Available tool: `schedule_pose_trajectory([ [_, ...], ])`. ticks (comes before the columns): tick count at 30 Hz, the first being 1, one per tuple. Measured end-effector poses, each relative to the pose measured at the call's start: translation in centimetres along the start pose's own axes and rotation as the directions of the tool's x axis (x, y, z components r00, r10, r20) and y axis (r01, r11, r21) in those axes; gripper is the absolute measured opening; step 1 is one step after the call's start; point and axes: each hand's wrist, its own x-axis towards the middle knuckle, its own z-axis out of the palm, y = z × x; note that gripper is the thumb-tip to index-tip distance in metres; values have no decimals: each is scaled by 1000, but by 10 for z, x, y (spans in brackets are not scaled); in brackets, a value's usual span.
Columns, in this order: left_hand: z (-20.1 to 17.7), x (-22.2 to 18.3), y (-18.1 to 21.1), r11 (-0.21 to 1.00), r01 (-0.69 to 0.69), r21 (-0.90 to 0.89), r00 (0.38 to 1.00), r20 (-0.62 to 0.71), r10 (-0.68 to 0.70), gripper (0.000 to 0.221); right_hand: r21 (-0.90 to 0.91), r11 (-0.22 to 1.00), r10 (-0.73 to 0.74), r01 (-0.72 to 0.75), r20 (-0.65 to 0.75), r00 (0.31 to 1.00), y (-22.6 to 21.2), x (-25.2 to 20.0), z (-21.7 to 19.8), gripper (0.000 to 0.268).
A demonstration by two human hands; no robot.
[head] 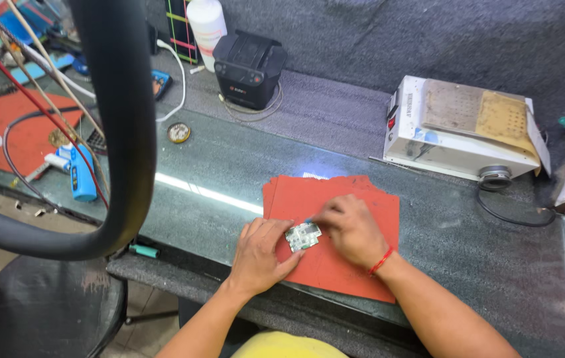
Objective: The person applies heat to a small circuit board using a hot air rework station tool while holding the board in place on a red work mat.
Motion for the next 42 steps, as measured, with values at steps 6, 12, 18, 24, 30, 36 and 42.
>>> schedule_pose_trajectory([
  [6,-113,69,54,849,-513,-124,759,-527,381,53,69,995,85,-73,-192,978,15,-4,-2,19],
  [12,-177,155,104,682,-493,-541,797,-595,105,59,-141,910,330,-391,-328,885,35,-9,-18,19],
  [18,-171,155,92,691,-410,-595,848,-527,49,53,-112,866,437,-487,-303,847,51,-11,-14,17],
  [24,-188,131,79,694,-408,-593,837,-546,25,47,-89,851,483,-518,-257,837,52,-8,-15,20],
  [30,-188,117,74,669,-418,-615,834,-552,14,41,-72,834,524,-547,-208,826,47,-7,-19,22],
  [36,-170,80,59,645,-401,-651,846,-532,-11,37,-108,870,439,-481,-277,855,42,-8,-20,26],
  [42,-159,26,30,600,-348,-720,871,-486,-78,33,398,898,323,-190,-300,898,36,-10,-26,37],
])
